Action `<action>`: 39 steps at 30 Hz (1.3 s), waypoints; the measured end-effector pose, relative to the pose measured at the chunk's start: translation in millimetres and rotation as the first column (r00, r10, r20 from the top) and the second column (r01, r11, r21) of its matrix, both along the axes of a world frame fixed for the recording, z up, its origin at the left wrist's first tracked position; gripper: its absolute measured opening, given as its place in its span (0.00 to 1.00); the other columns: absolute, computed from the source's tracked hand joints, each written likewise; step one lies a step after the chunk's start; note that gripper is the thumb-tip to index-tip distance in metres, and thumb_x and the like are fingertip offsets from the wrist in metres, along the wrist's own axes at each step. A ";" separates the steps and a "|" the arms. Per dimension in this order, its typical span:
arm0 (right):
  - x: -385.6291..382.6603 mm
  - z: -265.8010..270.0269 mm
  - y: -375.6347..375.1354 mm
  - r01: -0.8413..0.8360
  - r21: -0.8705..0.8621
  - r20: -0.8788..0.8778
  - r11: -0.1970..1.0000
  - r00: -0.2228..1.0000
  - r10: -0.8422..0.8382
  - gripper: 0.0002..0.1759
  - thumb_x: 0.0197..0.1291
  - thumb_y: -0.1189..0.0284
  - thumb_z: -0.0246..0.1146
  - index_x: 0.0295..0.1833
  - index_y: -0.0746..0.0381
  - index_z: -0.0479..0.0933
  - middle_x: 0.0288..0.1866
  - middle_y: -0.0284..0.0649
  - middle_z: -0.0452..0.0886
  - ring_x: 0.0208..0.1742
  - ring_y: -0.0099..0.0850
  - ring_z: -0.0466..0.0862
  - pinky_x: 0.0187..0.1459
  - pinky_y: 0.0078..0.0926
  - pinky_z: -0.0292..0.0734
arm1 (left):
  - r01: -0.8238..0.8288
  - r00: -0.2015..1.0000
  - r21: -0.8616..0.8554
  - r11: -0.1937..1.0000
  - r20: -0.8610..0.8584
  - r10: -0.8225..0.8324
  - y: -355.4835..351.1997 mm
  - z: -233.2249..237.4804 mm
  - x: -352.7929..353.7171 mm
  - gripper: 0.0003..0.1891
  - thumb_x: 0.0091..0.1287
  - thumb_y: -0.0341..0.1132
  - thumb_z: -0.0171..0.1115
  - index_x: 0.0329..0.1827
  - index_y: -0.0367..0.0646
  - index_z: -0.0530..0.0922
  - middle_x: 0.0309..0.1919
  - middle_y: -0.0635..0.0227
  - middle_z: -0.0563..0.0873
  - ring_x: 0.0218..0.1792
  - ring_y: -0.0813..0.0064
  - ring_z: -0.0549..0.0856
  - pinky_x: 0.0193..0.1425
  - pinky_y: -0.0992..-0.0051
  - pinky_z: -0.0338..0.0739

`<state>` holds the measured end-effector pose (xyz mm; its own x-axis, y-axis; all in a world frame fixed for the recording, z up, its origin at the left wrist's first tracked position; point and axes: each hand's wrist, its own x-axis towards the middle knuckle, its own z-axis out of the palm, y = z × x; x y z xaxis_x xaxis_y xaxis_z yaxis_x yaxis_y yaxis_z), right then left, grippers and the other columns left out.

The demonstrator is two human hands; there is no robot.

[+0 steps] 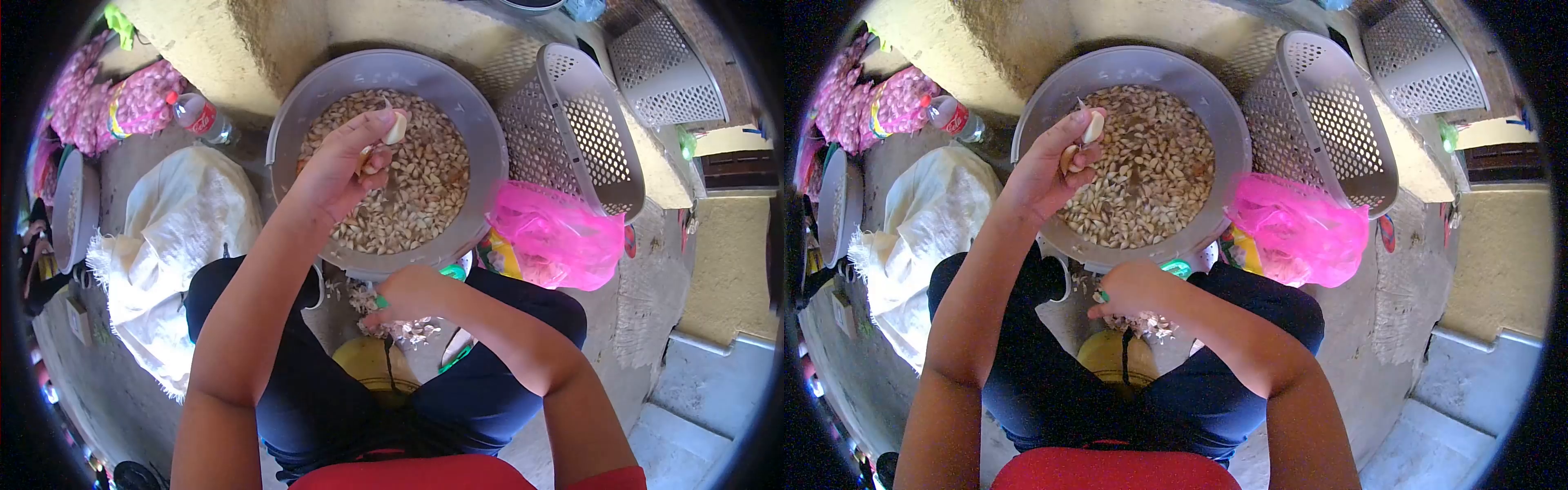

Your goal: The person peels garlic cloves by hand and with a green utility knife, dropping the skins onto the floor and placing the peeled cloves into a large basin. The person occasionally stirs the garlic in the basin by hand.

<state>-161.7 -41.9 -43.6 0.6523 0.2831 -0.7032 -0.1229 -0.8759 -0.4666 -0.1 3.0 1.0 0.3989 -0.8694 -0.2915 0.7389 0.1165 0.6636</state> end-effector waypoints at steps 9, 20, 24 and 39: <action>-8.4 -31.9 0.6 0.024 0.023 0.032 0.999 0.999 -0.025 0.32 0.49 0.43 0.54 0.33 0.64 0.79 0.32 0.49 0.79 0.37 0.46 0.79 0.40 0.40 0.74 | 0.006 1.000 -0.012 1.000 -0.007 -0.006 1.5 -0.6 1.7 0.13 0.61 0.40 0.58 0.43 0.43 0.75 0.26 0.80 0.72 0.20 0.91 0.66 0.18 0.89 0.57; 19.9 4.9 -46.9 0.620 0.164 0.250 0.767 0.726 -0.641 0.28 0.46 0.54 0.64 0.48 0.62 0.71 0.40 0.49 0.78 0.40 0.44 0.79 0.43 0.38 0.73 | 0.008 0.993 0.142 0.990 0.117 -0.025 0.9 -7.1 2.3 0.12 0.59 0.40 0.60 0.41 0.45 0.76 0.24 0.80 0.74 0.19 0.92 0.67 0.18 0.88 0.57; 26.0 41.2 -77.7 0.719 0.637 0.040 0.278 0.330 -0.943 0.23 0.48 0.62 0.66 0.49 0.60 0.71 0.38 0.45 0.78 0.37 0.34 0.80 0.41 0.31 0.73 | 0.020 0.976 0.336 0.941 0.197 -0.091 -4.1 -3.5 -7.2 0.09 0.60 0.40 0.59 0.37 0.46 0.75 0.16 0.82 0.69 0.15 0.92 0.65 0.15 0.89 0.56; -21.5 66.8 -176.1 0.730 0.683 0.271 0.012 -0.239 -0.932 0.15 0.56 0.67 0.57 0.48 0.59 0.72 0.37 0.39 0.80 0.14 0.18 0.69 0.16 0.17 0.68 | 0.171 0.985 0.306 0.937 -0.025 -0.172 -13.5 -31.8 -20.3 0.09 0.61 0.39 0.51 0.36 0.44 0.74 0.31 0.73 0.77 0.26 0.85 0.74 0.29 0.82 0.69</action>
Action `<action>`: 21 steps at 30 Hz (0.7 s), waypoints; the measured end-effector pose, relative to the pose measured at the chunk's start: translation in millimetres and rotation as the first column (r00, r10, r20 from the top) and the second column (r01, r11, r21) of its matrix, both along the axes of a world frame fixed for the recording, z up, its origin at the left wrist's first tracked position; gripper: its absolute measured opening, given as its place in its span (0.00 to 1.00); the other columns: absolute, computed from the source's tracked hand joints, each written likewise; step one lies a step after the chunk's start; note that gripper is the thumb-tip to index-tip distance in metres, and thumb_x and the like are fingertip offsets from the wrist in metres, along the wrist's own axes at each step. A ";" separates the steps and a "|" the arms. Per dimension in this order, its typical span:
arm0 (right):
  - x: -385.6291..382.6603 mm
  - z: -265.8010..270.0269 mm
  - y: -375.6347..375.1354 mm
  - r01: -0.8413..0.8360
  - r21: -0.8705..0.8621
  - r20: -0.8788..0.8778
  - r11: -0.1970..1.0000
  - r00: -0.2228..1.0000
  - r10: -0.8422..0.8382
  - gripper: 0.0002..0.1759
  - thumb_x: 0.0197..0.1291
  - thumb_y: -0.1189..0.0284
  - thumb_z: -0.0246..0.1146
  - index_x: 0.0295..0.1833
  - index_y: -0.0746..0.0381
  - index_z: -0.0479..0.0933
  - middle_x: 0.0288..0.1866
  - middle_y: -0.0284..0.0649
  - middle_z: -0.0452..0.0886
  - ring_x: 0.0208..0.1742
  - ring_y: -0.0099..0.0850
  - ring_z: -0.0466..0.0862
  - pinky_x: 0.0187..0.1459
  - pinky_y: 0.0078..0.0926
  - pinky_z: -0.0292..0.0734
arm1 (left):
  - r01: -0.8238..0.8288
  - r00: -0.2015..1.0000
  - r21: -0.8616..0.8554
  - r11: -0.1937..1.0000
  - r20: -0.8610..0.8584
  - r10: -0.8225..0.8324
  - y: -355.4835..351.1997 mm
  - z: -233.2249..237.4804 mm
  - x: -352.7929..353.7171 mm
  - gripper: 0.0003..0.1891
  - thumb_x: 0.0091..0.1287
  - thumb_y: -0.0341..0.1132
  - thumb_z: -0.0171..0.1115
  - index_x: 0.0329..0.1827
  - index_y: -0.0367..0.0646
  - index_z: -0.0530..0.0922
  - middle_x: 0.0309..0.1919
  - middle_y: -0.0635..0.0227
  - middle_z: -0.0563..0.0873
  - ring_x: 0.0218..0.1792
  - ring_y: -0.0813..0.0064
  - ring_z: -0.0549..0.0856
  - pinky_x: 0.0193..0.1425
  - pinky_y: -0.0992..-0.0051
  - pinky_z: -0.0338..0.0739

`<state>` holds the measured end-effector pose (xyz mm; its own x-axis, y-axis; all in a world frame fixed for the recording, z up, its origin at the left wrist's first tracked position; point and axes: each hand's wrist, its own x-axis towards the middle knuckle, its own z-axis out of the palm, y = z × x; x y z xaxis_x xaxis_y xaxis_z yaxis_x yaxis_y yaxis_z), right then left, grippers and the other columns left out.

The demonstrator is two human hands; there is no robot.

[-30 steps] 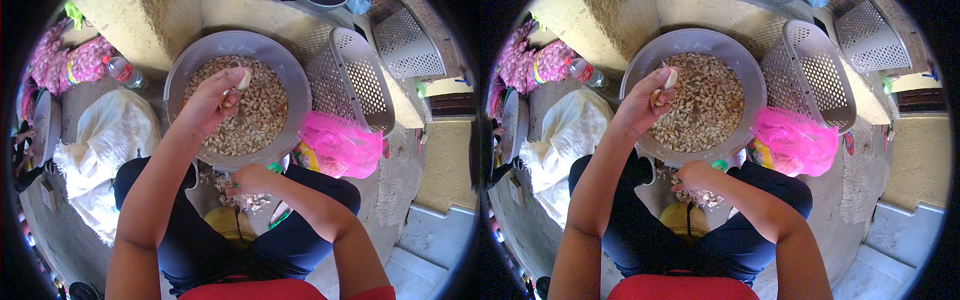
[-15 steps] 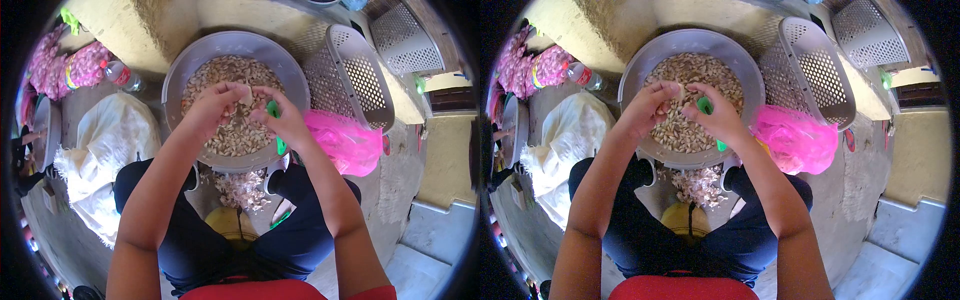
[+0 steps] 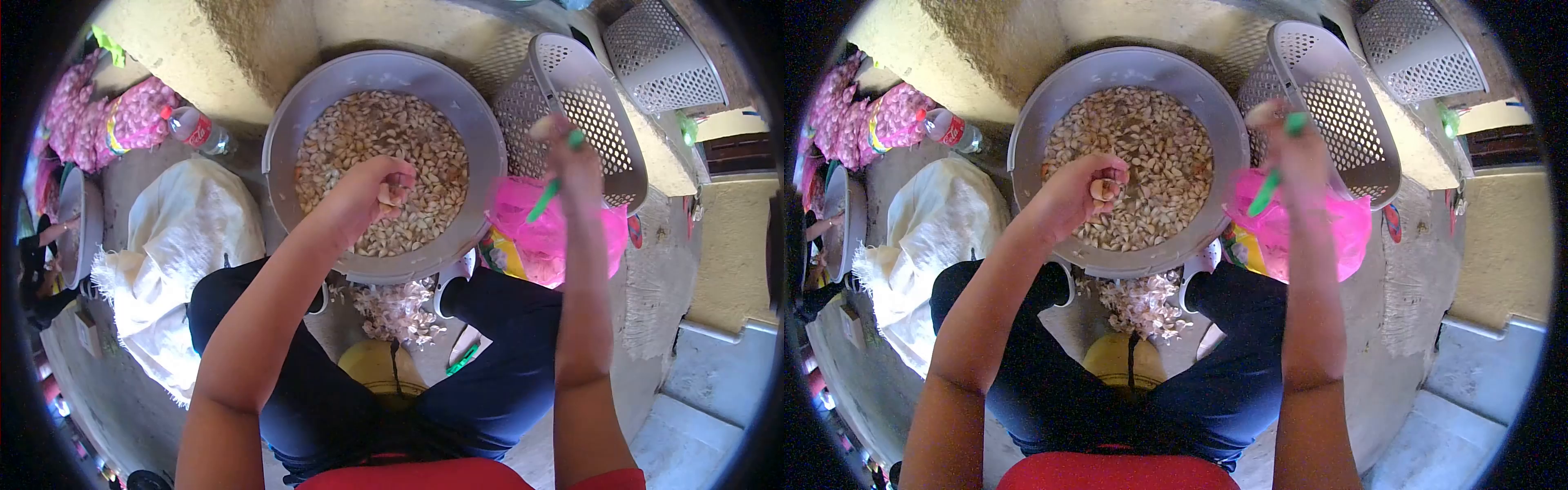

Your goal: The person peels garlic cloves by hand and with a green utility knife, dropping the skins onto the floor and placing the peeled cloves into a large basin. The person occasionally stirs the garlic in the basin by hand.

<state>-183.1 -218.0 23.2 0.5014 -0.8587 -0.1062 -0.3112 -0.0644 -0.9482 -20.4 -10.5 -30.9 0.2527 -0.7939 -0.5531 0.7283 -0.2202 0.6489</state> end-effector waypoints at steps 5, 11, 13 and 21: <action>-24.6 -12.7 -49.9 0.174 0.464 0.293 0.869 0.895 -0.336 0.19 0.56 0.71 0.55 0.52 0.66 0.66 0.37 0.44 0.80 0.14 0.18 0.66 0.14 0.15 0.66 | -0.036 0.995 -0.096 0.995 -0.094 0.027 -0.8 -0.8 -2.1 0.08 0.62 0.34 0.48 0.38 0.41 0.72 0.37 0.65 0.78 0.34 0.77 0.78 0.39 0.75 0.74; 25.9 -2.6 54.9 -0.417 -0.030 -0.228 0.909 0.888 0.400 0.14 0.51 0.66 0.62 0.42 0.61 0.76 0.31 0.39 0.80 0.21 0.23 0.72 0.24 0.23 0.70 | -0.081 0.981 -0.241 0.967 -0.191 0.035 -2.2 -1.8 -0.5 0.07 0.63 0.29 0.45 0.40 0.39 0.70 0.39 0.60 0.78 0.39 0.72 0.78 0.45 0.72 0.75; 31.3 -13.0 74.8 -0.560 -0.143 -0.201 0.816 0.824 0.530 0.14 0.49 0.66 0.63 0.39 0.64 0.76 0.30 0.41 0.79 0.25 0.28 0.74 0.30 0.27 0.71 | -0.088 0.983 -0.246 0.965 -0.177 0.045 -2.5 -1.4 -1.1 0.07 0.63 0.29 0.45 0.41 0.39 0.70 0.39 0.61 0.78 0.39 0.73 0.78 0.45 0.72 0.75; 47.4 -20.7 94.5 -0.561 -0.351 -0.237 0.750 0.828 0.508 0.14 0.48 0.69 0.63 0.39 0.66 0.76 0.31 0.47 0.75 0.34 0.43 0.77 0.37 0.32 0.71 | -0.068 0.980 -0.222 0.973 -0.197 0.024 1.8 2.3 0.9 0.08 0.65 0.31 0.46 0.45 0.40 0.69 0.33 0.65 0.78 0.28 0.78 0.80 0.30 0.80 0.77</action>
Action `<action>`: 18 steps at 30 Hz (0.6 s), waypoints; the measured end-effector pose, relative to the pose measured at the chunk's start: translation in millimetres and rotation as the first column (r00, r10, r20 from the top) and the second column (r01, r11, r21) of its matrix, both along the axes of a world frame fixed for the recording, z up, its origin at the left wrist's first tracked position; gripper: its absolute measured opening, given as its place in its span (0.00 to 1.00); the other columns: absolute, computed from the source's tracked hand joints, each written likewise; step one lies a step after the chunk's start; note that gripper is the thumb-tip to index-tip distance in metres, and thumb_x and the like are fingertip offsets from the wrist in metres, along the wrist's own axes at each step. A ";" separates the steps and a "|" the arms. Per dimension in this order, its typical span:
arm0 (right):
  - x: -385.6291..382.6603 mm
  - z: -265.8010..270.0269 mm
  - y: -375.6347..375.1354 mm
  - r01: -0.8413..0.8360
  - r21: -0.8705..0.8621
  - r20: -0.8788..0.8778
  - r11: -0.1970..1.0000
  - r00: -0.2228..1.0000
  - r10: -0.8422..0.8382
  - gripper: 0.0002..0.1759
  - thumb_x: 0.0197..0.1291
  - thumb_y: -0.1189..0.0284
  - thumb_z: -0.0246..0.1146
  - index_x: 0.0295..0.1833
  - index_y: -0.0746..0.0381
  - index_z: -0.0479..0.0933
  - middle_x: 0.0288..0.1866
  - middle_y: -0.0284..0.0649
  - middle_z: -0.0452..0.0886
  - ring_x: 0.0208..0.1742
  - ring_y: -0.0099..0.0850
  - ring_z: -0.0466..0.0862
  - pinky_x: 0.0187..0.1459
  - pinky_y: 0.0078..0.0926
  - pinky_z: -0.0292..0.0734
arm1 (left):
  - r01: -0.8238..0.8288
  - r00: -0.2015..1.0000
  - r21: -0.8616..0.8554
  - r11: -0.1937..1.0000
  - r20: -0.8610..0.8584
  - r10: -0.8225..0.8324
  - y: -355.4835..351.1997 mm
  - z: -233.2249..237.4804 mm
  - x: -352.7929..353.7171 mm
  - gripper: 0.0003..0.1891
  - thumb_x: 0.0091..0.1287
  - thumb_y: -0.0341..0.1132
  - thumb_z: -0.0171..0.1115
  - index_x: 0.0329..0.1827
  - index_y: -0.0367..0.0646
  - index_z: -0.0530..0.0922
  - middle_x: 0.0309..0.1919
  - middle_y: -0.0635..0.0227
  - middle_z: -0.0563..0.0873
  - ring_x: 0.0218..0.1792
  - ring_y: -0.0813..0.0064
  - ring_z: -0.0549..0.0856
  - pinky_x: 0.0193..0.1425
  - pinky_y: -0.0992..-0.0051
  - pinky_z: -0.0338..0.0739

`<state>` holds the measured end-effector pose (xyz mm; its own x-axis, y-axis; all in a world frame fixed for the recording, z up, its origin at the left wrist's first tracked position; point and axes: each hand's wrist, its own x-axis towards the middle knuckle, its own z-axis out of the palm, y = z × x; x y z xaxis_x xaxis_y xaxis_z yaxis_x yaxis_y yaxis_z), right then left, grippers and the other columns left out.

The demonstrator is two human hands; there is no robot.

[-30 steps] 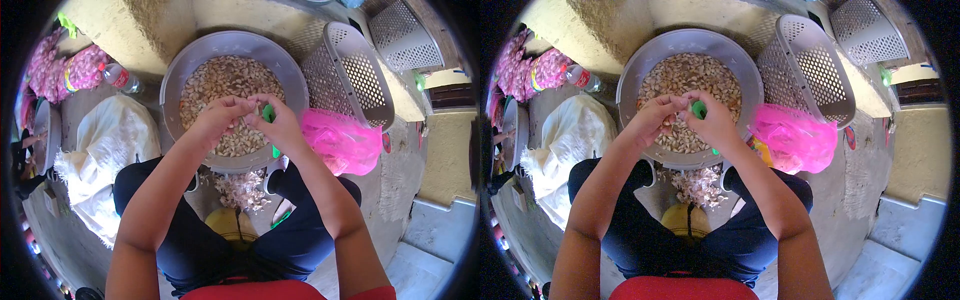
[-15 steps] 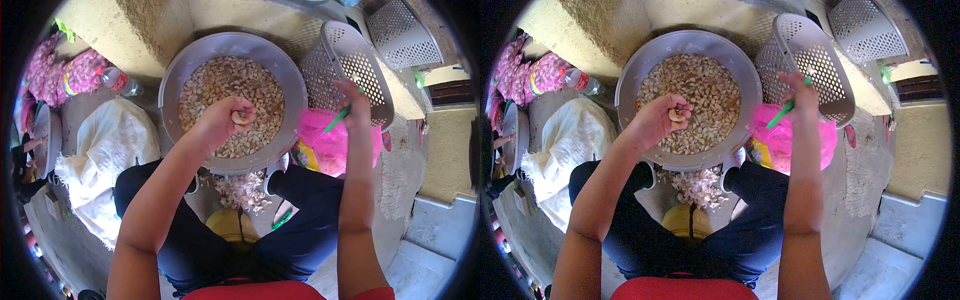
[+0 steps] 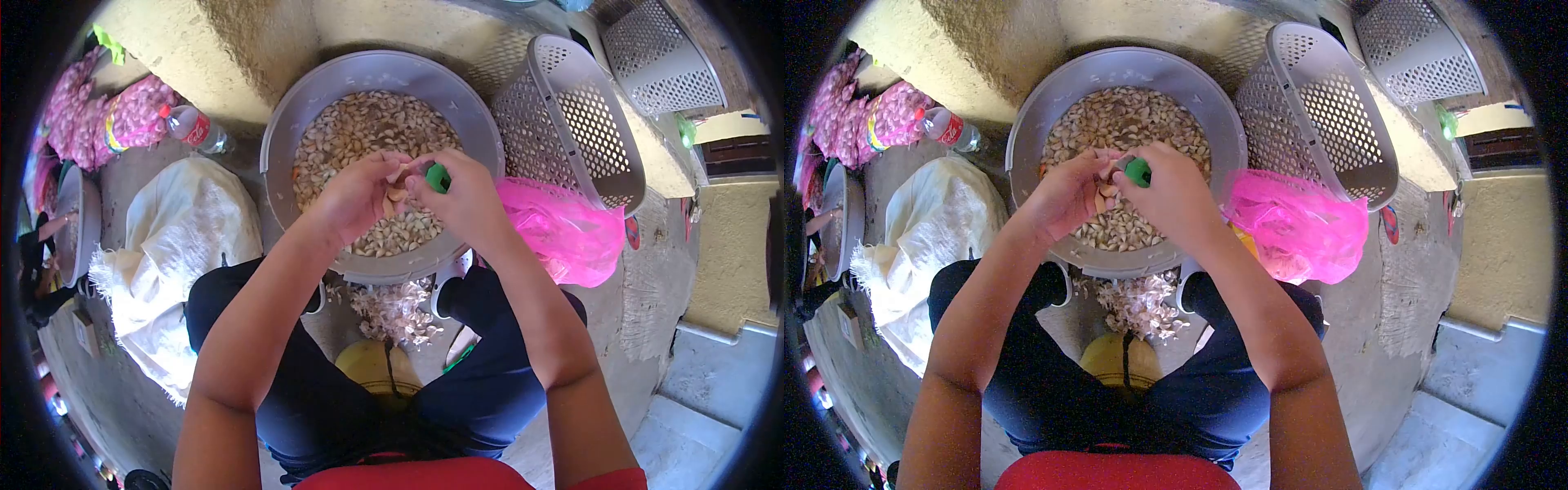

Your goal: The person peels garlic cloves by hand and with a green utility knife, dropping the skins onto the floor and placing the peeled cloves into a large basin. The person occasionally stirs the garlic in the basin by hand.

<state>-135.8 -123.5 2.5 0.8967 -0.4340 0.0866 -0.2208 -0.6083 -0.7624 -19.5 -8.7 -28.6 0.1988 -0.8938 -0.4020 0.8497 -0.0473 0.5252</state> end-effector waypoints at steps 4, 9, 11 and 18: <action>4.3 -6.6 -1.2 0.080 0.153 -0.007 0.985 0.997 -0.080 0.15 0.47 0.67 0.64 0.38 0.66 0.76 0.31 0.47 0.75 0.33 0.45 0.76 0.36 0.34 0.71 | 0.025 0.996 0.029 0.999 0.083 -0.027 -2.8 -0.1 -1.1 0.09 0.66 0.32 0.45 0.47 0.40 0.67 0.30 0.67 0.77 0.25 0.80 0.78 0.22 0.83 0.75; 3.7 -4.8 -6.3 0.019 -0.026 -0.023 0.999 1.000 -0.020 0.15 0.45 0.66 0.64 0.35 0.66 0.76 0.30 0.47 0.75 0.33 0.44 0.77 0.36 0.34 0.71 | 0.034 0.980 0.079 0.996 0.195 -0.048 -2.6 1.4 -0.1 0.10 0.68 0.34 0.42 0.49 0.41 0.65 0.30 0.68 0.76 0.25 0.82 0.78 0.19 0.85 0.72; 2.5 -3.2 -6.7 -0.016 -0.041 -0.009 0.999 1.000 0.016 0.15 0.46 0.66 0.64 0.34 0.66 0.75 0.30 0.47 0.75 0.33 0.44 0.77 0.36 0.34 0.71 | 0.044 0.973 0.116 0.992 0.218 -0.068 -2.9 3.7 -1.1 0.10 0.69 0.35 0.41 0.50 0.42 0.65 0.30 0.69 0.76 0.23 0.82 0.77 0.18 0.85 0.69; -0.6 -10.7 -12.5 0.041 0.114 -0.140 0.993 0.990 -0.025 0.15 0.44 0.65 0.65 0.33 0.66 0.77 0.25 0.46 0.76 0.28 0.41 0.77 0.33 0.32 0.71 | 0.087 0.962 0.205 0.975 0.236 -0.135 -5.5 17.9 -7.6 0.11 0.70 0.38 0.40 0.50 0.46 0.65 0.25 0.71 0.75 0.16 0.84 0.71 0.17 0.85 0.63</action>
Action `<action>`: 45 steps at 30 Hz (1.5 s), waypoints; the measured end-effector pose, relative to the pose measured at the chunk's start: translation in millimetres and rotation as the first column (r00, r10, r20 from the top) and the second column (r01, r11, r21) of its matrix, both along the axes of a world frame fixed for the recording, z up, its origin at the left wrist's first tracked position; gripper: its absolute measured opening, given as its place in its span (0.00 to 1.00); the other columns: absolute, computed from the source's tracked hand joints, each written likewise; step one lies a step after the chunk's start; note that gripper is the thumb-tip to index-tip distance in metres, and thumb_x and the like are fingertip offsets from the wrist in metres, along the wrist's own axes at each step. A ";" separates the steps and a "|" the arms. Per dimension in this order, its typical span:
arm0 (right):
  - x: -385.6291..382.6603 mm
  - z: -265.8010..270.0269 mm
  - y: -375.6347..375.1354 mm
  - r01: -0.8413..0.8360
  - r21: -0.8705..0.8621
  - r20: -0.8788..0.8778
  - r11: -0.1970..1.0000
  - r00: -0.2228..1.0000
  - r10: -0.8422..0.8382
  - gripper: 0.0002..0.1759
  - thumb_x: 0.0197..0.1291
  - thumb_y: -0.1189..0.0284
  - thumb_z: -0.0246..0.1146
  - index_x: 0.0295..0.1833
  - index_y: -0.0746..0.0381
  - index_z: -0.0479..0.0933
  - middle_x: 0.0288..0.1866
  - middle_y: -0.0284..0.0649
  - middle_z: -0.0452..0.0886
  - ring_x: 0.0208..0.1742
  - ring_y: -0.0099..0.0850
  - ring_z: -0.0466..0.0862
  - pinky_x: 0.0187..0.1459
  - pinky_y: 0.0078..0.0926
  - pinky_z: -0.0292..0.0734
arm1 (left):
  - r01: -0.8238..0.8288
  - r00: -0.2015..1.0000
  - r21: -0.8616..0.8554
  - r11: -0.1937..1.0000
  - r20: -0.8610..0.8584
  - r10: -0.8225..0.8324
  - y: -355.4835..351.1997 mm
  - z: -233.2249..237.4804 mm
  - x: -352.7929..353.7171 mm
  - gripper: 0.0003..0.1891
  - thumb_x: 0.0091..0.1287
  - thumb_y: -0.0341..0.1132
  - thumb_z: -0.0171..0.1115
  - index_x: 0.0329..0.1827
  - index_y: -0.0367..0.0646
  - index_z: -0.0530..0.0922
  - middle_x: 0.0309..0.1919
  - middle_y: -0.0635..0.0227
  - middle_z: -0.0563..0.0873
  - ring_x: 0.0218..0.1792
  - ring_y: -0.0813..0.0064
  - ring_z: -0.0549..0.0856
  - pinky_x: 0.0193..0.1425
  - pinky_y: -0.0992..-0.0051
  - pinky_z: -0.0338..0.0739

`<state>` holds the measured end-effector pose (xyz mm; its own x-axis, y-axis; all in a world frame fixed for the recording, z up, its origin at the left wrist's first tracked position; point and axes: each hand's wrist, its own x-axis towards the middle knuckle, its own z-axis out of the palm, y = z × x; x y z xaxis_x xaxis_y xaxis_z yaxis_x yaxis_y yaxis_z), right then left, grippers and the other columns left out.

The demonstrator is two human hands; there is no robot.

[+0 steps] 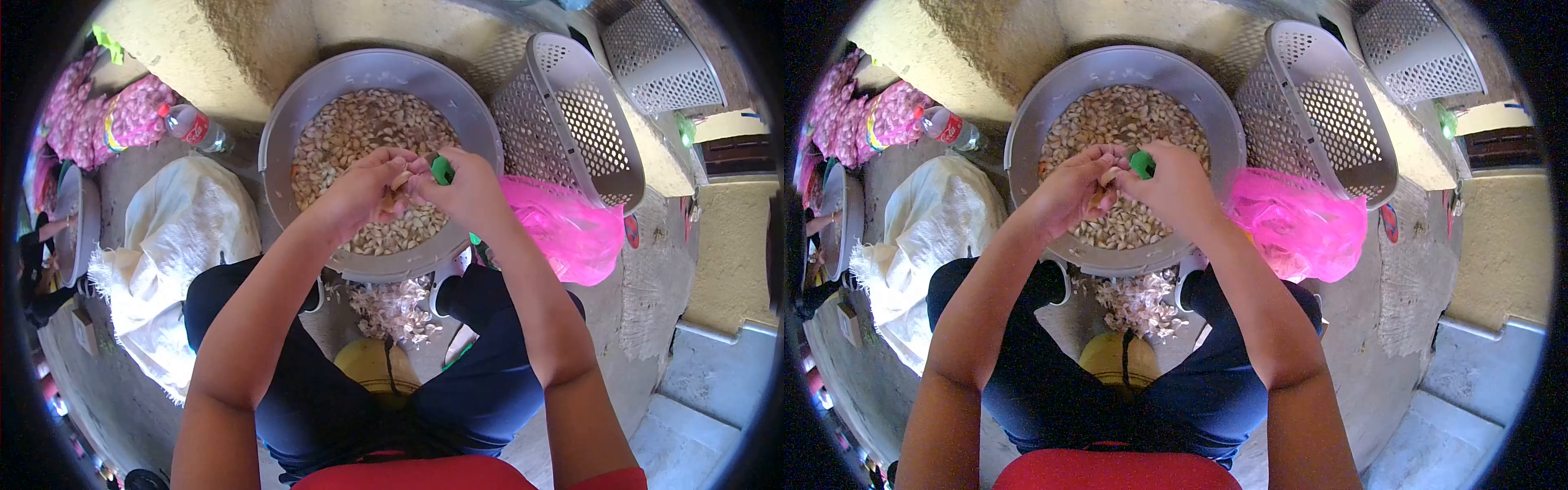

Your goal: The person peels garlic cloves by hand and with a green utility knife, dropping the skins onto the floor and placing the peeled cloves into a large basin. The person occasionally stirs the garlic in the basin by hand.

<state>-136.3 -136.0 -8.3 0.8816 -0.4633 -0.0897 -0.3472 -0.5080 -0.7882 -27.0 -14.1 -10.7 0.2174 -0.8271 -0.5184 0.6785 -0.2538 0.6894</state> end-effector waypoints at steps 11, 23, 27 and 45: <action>0.4 14.1 12.0 0.098 0.038 -0.022 0.994 0.995 -0.097 0.13 0.45 0.68 0.62 0.29 0.68 0.75 0.22 0.50 0.76 0.24 0.41 0.77 0.29 0.33 0.70 | 0.023 0.971 -0.056 0.998 0.241 -0.009 -0.2 -6.3 -8.1 0.11 0.71 0.41 0.39 0.51 0.50 0.65 0.17 0.77 0.65 0.15 0.86 0.63 0.17 0.86 0.54; -1.9 8.2 14.7 0.136 -0.016 0.094 0.991 0.987 -0.134 0.11 0.42 0.71 0.62 0.24 0.69 0.70 0.19 0.49 0.72 0.21 0.40 0.74 0.27 0.32 0.69 | 0.076 0.979 -0.151 0.986 0.197 -0.045 2.7 -0.8 -8.3 0.12 0.71 0.41 0.38 0.53 0.51 0.63 0.18 0.78 0.63 0.17 0.88 0.60 0.19 0.87 0.53; -2.4 13.3 17.0 0.116 0.058 0.075 0.992 0.990 -0.120 0.11 0.42 0.72 0.62 0.24 0.68 0.70 0.16 0.44 0.70 0.18 0.28 0.70 0.25 0.27 0.67 | 0.147 0.983 -0.214 0.966 0.138 -0.119 7.9 -0.7 -3.6 0.12 0.71 0.40 0.38 0.54 0.51 0.61 0.17 0.78 0.62 0.15 0.87 0.58 0.17 0.87 0.51; -2.8 25.3 -13.0 0.055 0.657 -0.160 0.752 0.985 0.067 0.07 0.45 0.70 0.61 0.27 0.63 0.73 0.17 0.29 0.71 0.17 0.17 0.69 0.17 0.15 0.62 | 0.312 0.931 -0.059 0.948 0.219 -0.293 11.7 10.7 10.5 0.10 0.66 0.41 0.50 0.41 0.44 0.69 0.24 0.69 0.77 0.11 0.89 0.66 0.11 0.88 0.52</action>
